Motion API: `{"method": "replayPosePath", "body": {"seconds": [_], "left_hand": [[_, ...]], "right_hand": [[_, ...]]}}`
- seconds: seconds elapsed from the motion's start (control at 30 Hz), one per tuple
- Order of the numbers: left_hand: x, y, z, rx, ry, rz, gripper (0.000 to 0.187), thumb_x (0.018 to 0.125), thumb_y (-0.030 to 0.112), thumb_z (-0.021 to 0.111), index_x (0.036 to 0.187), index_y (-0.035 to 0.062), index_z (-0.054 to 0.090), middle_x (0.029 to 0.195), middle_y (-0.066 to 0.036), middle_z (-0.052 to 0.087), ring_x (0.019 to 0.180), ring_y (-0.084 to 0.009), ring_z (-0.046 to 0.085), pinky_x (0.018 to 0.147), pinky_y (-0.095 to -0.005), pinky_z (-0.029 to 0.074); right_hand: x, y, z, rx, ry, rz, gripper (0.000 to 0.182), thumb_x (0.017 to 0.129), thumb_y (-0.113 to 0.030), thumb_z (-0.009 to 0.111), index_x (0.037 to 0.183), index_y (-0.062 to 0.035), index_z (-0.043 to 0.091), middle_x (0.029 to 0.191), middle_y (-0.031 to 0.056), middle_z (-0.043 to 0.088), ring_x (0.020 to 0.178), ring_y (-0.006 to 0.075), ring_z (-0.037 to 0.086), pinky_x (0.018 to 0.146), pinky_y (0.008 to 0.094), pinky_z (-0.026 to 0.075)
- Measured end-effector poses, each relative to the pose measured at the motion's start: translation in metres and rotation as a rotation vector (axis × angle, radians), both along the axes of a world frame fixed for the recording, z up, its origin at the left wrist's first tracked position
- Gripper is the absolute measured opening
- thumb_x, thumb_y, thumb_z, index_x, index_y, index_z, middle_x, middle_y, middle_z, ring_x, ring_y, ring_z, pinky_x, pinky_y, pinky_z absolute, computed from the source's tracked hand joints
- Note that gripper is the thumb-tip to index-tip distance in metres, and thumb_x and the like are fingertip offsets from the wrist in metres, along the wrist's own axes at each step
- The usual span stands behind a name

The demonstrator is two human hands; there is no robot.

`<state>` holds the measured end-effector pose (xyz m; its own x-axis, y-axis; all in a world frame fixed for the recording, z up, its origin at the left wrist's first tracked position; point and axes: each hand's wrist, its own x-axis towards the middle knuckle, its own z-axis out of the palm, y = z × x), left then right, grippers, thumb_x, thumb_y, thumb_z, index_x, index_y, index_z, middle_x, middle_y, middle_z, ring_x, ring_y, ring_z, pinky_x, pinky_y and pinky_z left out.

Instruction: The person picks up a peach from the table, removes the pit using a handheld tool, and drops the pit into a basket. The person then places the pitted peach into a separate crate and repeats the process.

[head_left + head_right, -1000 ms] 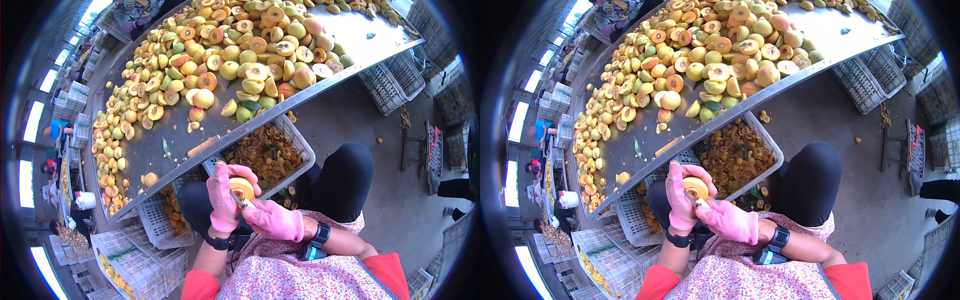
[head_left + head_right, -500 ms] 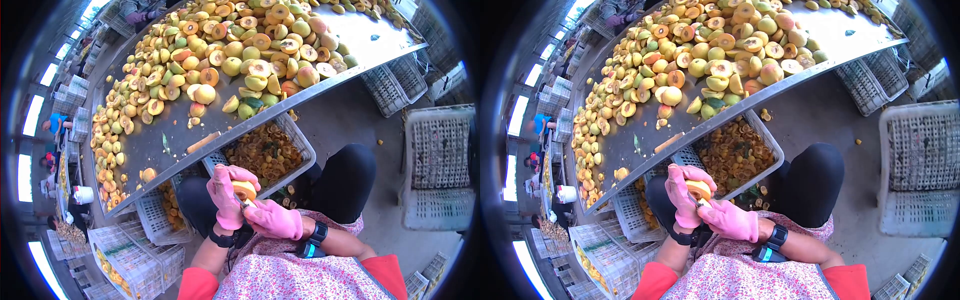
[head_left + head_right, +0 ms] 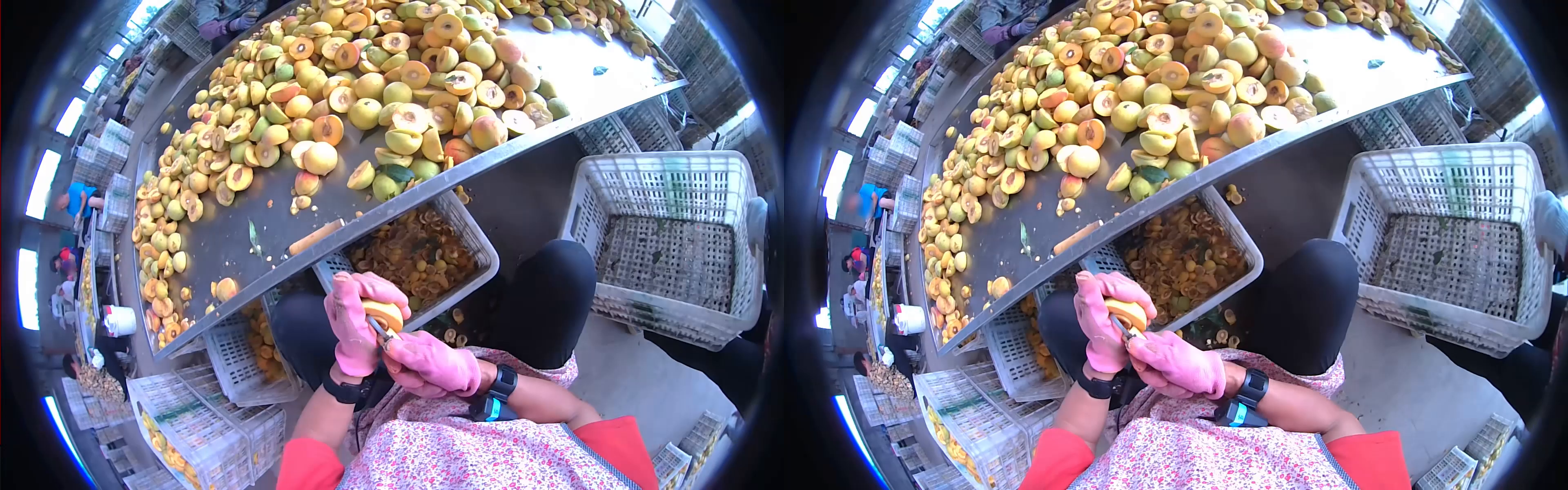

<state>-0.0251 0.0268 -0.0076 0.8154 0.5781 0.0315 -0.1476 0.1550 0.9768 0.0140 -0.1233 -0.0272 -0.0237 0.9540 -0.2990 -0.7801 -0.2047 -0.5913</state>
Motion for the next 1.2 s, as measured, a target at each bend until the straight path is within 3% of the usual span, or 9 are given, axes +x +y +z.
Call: {"method": "replayPosePath", "body": {"seconds": [0.03,0.1,0.3,0.5,0.73,0.83,0.93,1.13,1.2], "left_hand": [[-0.001,0.009,-0.007,0.232,-0.016,-0.109,0.068,0.11,0.05,0.029,0.071,0.0033,0.058,0.065,-0.016,0.066,0.056,-0.0213,0.062,0.056,-0.0321,0.05],[-0.006,0.02,-0.004,0.128,0.157,-0.307,0.07,0.11,0.054,0.027,0.072,0.004,0.058,0.066,-0.016,0.067,0.054,-0.0211,0.061,0.056,-0.0316,0.05],[-0.006,0.006,-0.009,-0.261,0.072,0.014,0.072,0.109,0.058,0.027,0.073,0.0035,0.058,0.065,-0.015,0.065,0.055,-0.0205,0.062,0.056,-0.0307,0.049],[-0.006,0.019,-0.009,0.047,0.193,-0.217,0.082,0.108,0.061,0.024,0.06,0.0027,0.058,0.062,-0.014,0.064,0.052,-0.0208,0.06,0.053,-0.0315,0.048],[0.004,0.004,-0.006,-0.538,0.26,-0.012,0.079,0.107,0.063,0.026,0.06,0.0063,0.055,0.056,-0.014,0.058,0.046,-0.0207,0.055,0.049,-0.03,0.047],[0.002,0.005,-0.007,-0.177,0.256,-0.088,0.077,0.107,0.062,0.027,0.06,0.0072,0.053,0.056,-0.015,0.057,0.046,-0.0216,0.056,0.046,-0.0301,0.045],[-0.005,0.01,-0.01,-0.232,0.166,-0.147,0.071,0.107,0.062,0.028,0.072,0.0062,0.055,0.061,-0.015,0.061,0.05,-0.0213,0.057,0.052,-0.0323,0.048],[-0.004,-0.001,0.006,-0.415,0.193,-0.068,0.076,0.107,0.063,0.023,0.065,0.0072,0.054,0.062,-0.014,0.061,0.051,-0.0212,0.058,0.051,-0.0302,0.048],[-0.005,-0.002,0.009,-0.4,0.208,-0.047,0.077,0.107,0.063,0.024,0.066,0.0064,0.055,0.062,-0.014,0.062,0.051,-0.0213,0.059,0.051,-0.0301,0.048]], "right_hand": [[0.003,0.0,0.001,-0.018,-0.01,0.031,0.043,0.109,-0.049,0.043,0.092,-0.01,0.051,0.06,-0.0012,0.044,0.04,0.0071,0.035,0.036,0.0243,0.024],[0.003,0.0,-0.001,-0.019,-0.036,0.056,0.043,0.11,-0.048,0.042,0.091,-0.0102,0.05,0.059,-0.0021,0.043,0.039,0.0069,0.034,0.035,0.0246,0.023],[-0.006,0.007,0.001,-0.081,0.031,-0.006,0.043,0.109,-0.046,0.044,0.089,-0.0082,0.051,0.057,-0.0011,0.045,0.037,0.0078,0.035,0.035,0.0254,0.027],[-0.003,0.003,-0.008,-0.02,0.094,0.061,0.044,0.107,-0.05,0.047,0.091,-0.0099,0.051,0.059,-0.0013,0.043,0.04,0.0067,0.032,0.036,0.0244,0.022],[-0.01,0.008,-0.011,-0.107,0.003,-0.022,0.049,0.104,-0.057,0.049,0.089,-0.0108,0.051,0.059,-0.0028,0.043,0.04,0.007,0.034,0.036,0.0247,0.024],[0.004,-0.002,-0.008,-0.043,0.263,0.102,0.047,0.106,-0.056,0.046,0.091,-0.0121,0.05,0.059,-0.0041,0.038,0.041,0.0054,0.029,0.036,0.0239,0.021],[-0.003,0.0,-0.008,-0.002,0.361,0.071,0.044,0.107,-0.052,0.046,0.09,-0.0118,0.049,0.057,-0.0038,0.04,0.037,0.0074,0.031,0.033,0.0254,0.022],[-0.014,-0.001,-0.015,-0.007,-0.307,-0.045,0.04,0.107,-0.047,0.049,0.112,-0.008,0.058,0.075,-0.0006,0.05,0.07,0.0076,0.04,0.063,0.0267,0.036],[-0.016,-0.001,-0.017,0.002,-0.389,-0.055,0.039,0.108,-0.047,0.048,0.109,-0.0089,0.057,0.072,-0.0004,0.05,0.065,0.0073,0.04,0.058,0.0263,0.035]]}}
